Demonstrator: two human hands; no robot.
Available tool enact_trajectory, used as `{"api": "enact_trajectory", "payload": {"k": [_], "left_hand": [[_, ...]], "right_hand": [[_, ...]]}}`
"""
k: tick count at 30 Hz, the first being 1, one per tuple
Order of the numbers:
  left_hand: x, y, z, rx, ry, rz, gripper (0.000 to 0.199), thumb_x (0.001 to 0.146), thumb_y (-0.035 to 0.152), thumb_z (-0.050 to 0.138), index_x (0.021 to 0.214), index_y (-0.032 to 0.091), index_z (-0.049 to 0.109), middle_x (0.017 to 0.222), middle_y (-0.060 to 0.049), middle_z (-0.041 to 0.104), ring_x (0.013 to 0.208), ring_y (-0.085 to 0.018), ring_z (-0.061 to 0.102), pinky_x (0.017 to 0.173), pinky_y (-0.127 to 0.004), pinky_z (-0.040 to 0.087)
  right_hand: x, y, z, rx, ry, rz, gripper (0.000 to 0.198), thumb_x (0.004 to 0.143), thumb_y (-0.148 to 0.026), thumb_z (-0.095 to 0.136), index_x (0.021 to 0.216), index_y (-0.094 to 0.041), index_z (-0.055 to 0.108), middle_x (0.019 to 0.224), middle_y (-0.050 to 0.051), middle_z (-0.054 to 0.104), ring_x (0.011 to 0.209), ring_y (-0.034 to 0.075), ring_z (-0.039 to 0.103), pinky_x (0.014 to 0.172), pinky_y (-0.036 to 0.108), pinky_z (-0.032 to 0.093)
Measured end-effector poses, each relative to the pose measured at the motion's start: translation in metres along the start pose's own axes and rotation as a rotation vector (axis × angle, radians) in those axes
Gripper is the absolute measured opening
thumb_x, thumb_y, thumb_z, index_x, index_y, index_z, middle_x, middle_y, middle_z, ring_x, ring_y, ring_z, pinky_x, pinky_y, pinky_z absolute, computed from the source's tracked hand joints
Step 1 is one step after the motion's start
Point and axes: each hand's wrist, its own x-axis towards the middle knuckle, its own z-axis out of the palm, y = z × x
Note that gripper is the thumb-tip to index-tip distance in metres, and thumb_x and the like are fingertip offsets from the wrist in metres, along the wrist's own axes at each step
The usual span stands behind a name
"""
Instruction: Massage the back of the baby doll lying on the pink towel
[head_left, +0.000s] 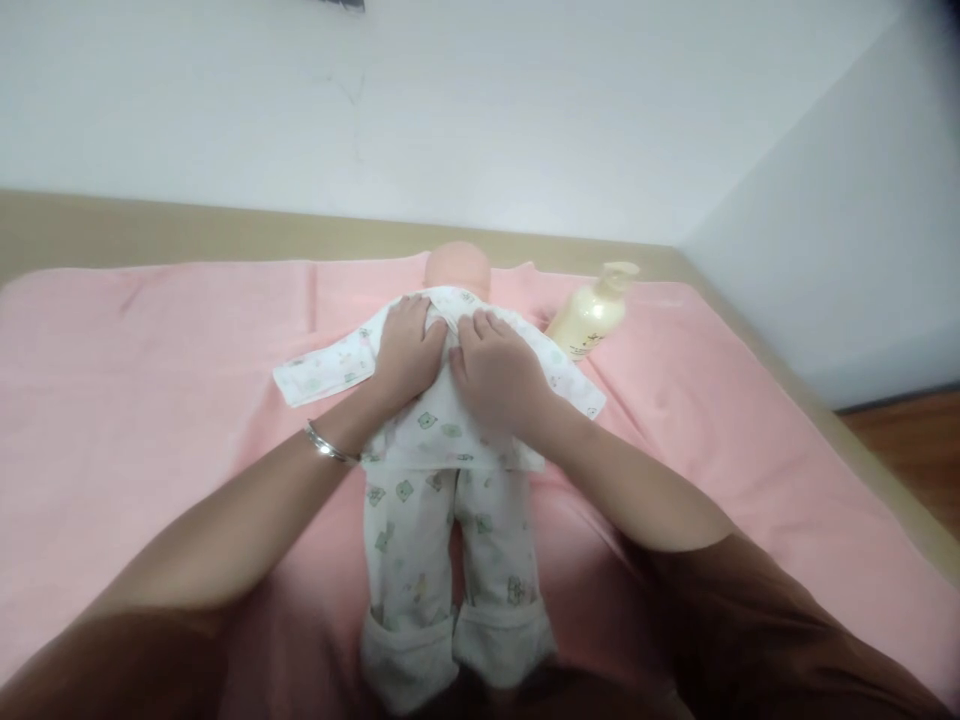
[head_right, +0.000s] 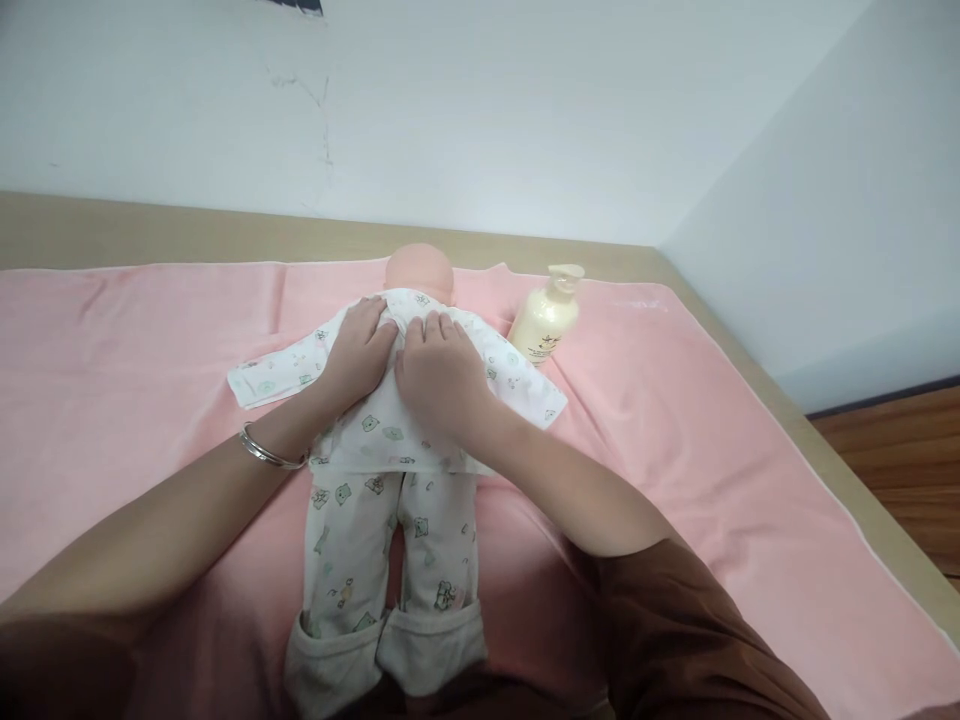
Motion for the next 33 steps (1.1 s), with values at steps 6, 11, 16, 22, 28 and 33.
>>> {"api": "enact_trajectory", "payload": {"k": [6, 11, 16, 22, 28, 33], "left_hand": [[0.000, -0.005, 0.004, -0.055, 0.022, -0.001, 0.053, 0.090, 0.031, 0.034, 0.131, 0.009, 0.059, 0.144, -0.016, 0.057, 0.138, -0.031, 0.048, 0.125, -0.053, 0.033], [-0.002, -0.003, 0.002, -0.049, 0.024, -0.016, 0.053, 0.091, 0.030, 0.037, 0.134, 0.008, 0.058, 0.146, -0.016, 0.056, 0.139, -0.030, 0.048, 0.125, -0.050, 0.034], [-0.005, 0.000, -0.002, -0.086, 0.055, -0.050, 0.049, 0.091, 0.033, 0.040, 0.132, 0.014, 0.060, 0.142, -0.013, 0.061, 0.135, -0.030, 0.053, 0.122, -0.049, 0.038], [-0.007, 0.000, -0.004, -0.153, 0.088, -0.045, 0.045, 0.089, 0.035, 0.042, 0.124, 0.018, 0.065, 0.134, -0.010, 0.066, 0.129, -0.031, 0.057, 0.117, -0.049, 0.043], [-0.007, 0.001, -0.004, -0.181, 0.103, -0.012, 0.041, 0.089, 0.032, 0.037, 0.115, 0.019, 0.067, 0.126, -0.010, 0.069, 0.119, -0.028, 0.061, 0.112, -0.047, 0.046], [-0.007, 0.001, -0.004, -0.145, 0.116, -0.020, 0.041, 0.088, 0.033, 0.038, 0.114, 0.019, 0.066, 0.124, -0.010, 0.070, 0.118, -0.029, 0.061, 0.111, -0.046, 0.045]], "right_hand": [[0.022, 0.024, 0.018, 0.207, -0.038, 0.137, 0.066, 0.103, -0.041, 0.035, 0.154, 0.001, 0.035, 0.162, 0.027, 0.030, 0.154, 0.040, 0.022, 0.124, 0.059, 0.023], [0.024, 0.023, 0.025, 0.263, 0.004, 0.200, 0.063, 0.102, -0.040, 0.037, 0.153, -0.003, 0.040, 0.163, 0.021, 0.032, 0.154, 0.039, 0.024, 0.125, 0.058, 0.021], [0.032, 0.033, 0.000, 0.332, -0.097, 0.138, 0.057, 0.098, -0.039, 0.047, 0.144, -0.006, 0.052, 0.153, 0.020, 0.048, 0.145, 0.038, 0.042, 0.121, 0.055, 0.033], [0.028, 0.043, -0.042, 0.591, 0.072, 0.170, 0.048, 0.097, -0.025, 0.033, 0.137, -0.020, 0.060, 0.142, 0.003, 0.062, 0.134, 0.023, 0.057, 0.109, 0.044, 0.051], [0.018, 0.015, 0.001, 0.283, 0.139, 0.039, 0.047, 0.097, -0.023, 0.038, 0.139, -0.012, 0.057, 0.163, 0.015, 0.035, 0.155, 0.031, 0.025, 0.126, 0.059, 0.021], [0.018, 0.017, 0.002, 0.282, 0.148, 0.041, 0.051, 0.098, -0.026, 0.038, 0.148, -0.017, 0.045, 0.167, 0.011, 0.027, 0.157, 0.030, 0.018, 0.125, 0.063, 0.020]]}}
